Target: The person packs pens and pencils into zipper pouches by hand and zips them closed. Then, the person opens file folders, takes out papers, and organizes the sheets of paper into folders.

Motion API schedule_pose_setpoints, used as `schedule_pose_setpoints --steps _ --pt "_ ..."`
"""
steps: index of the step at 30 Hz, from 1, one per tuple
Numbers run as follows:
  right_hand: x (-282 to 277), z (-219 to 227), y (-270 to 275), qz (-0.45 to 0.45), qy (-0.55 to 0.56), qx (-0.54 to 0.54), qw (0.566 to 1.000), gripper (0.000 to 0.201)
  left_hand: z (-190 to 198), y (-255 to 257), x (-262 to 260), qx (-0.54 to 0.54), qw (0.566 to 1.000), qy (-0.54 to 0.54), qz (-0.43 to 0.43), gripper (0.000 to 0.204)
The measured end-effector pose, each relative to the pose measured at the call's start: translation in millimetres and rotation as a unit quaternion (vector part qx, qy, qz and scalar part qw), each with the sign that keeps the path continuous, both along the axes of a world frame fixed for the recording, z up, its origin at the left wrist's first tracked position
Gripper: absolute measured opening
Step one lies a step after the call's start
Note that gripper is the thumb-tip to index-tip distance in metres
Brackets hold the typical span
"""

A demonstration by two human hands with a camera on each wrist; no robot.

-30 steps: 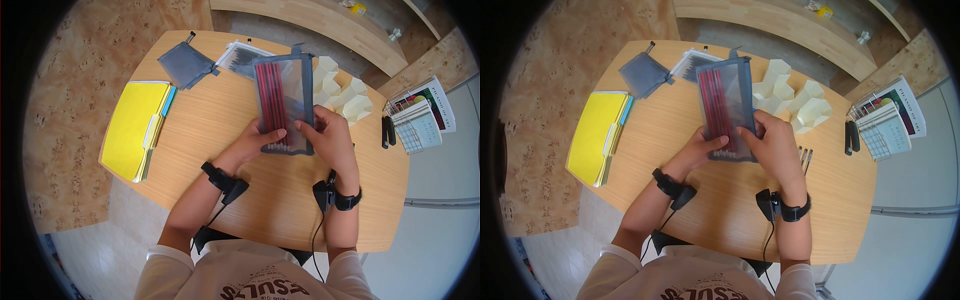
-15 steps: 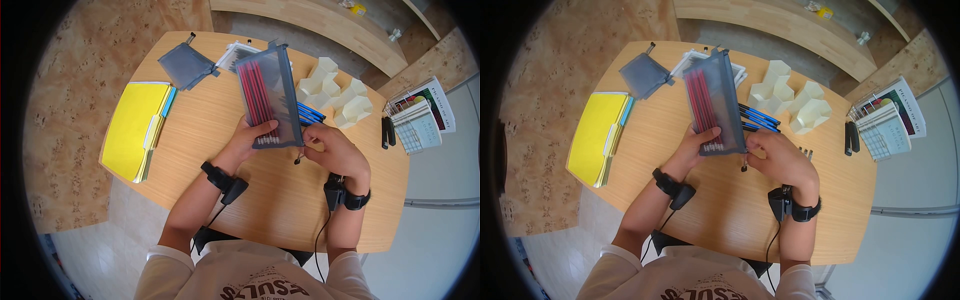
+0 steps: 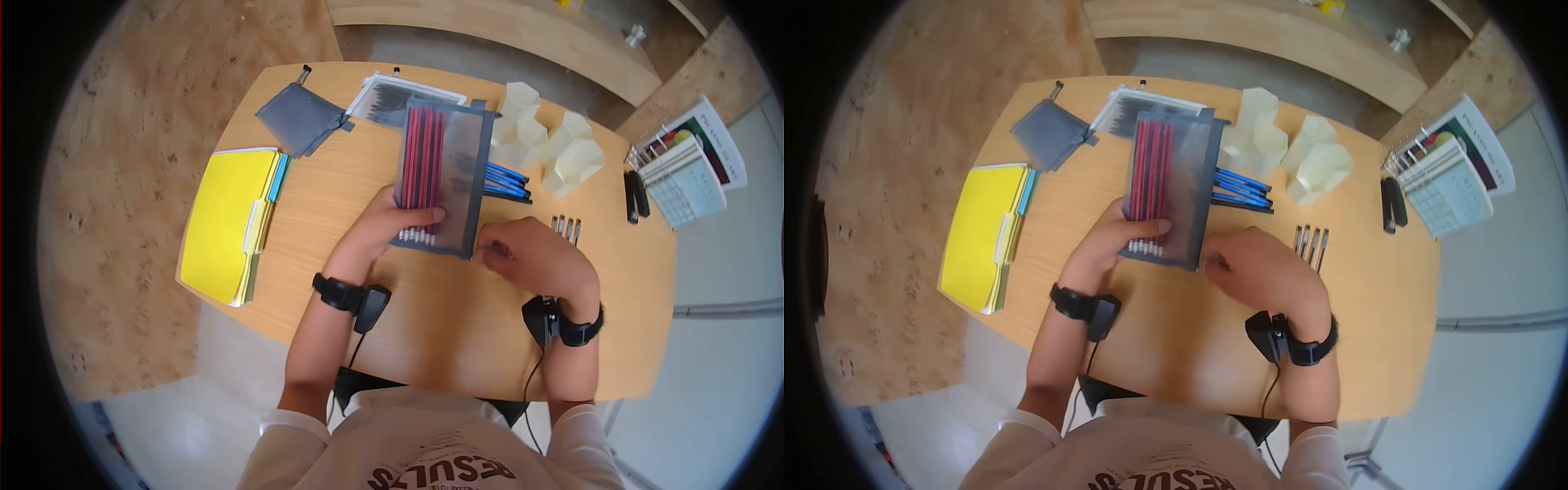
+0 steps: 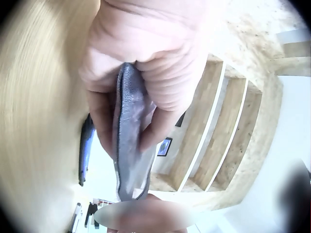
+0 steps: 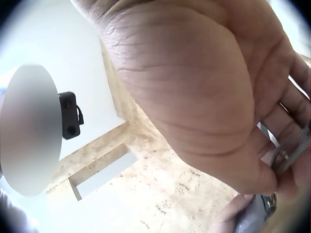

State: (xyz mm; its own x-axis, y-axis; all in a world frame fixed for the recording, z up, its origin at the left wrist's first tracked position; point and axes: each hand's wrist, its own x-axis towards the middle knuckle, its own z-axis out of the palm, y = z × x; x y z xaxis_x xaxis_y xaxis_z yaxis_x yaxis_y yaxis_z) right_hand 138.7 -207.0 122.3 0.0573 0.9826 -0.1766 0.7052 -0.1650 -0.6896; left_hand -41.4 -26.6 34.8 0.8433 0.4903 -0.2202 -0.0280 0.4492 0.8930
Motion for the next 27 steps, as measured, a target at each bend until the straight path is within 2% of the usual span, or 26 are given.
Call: schedule_pose_setpoints --steps 3,4,5,7,11,13,17,19,20,22,23,25,26,27 --pt "-27 -12 -23 0.055 0.003 0.008 0.998 0.016 11 -17 -35 0.056 0.994 0.086 -0.043 0.040" --pt "-36 -16 -34 0.086 0.002 0.023 0.996 0.016 15 -25 -47 0.024 0.992 0.100 -0.071 0.037" --pt "-44 -19 -44 0.070 0.012 0.026 0.997 0.016 15 -34 -56 0.028 0.990 0.111 -0.086 0.037" --pt "-60 -27 -61 0.119 0.074 -0.049 0.989 0.017 13 -47 -73 0.028 0.978 0.144 -0.147 0.030" --pt "-79 -45 -87 0.078 0.060 -0.091 0.991 0.015 8 -68 -81 0.035 0.975 0.157 -0.152 0.024" --pt "-84 -56 -97 0.054 0.083 -0.071 0.993 0.016 4 -70 -83 0.062 0.970 0.159 -0.170 0.024" --pt "-86 -64 -105 0.006 0.107 -0.041 0.993 0.019 8 -76 -76 0.094 0.977 0.142 -0.131 0.035" --pt "-87 -67 -106 -0.003 0.105 -0.038 0.994 0.018 7 -77 -72 0.122 0.976 0.142 -0.108 0.056" --pt "-87 -68 -105 -0.011 0.104 -0.034 0.994 0.018 6 -78 -71 0.123 0.976 0.141 -0.109 0.056" --pt "-89 -64 -102 -0.017 0.105 -0.035 0.994 0.018 6 -80 -75 0.164 0.970 0.178 -0.028 0.049" --pt "-89 -63 -99 -0.022 0.104 -0.036 0.994 0.018 11 -79 -79 0.168 0.969 0.177 -0.027 0.049" --pt "-91 -65 -97 -0.022 0.092 -0.037 0.995 0.019 28 -79 -87 0.361 0.872 0.329 -0.034 0.052" --pt "-92 -67 -97 -0.023 0.079 -0.040 0.996 0.019 30 -80 -90 0.362 0.872 0.329 -0.034 0.052" --pt "-93 -70 -96 -0.023 0.079 -0.039 0.996 0.019 31 -82 -93 0.504 0.811 0.295 -0.024 0.050"
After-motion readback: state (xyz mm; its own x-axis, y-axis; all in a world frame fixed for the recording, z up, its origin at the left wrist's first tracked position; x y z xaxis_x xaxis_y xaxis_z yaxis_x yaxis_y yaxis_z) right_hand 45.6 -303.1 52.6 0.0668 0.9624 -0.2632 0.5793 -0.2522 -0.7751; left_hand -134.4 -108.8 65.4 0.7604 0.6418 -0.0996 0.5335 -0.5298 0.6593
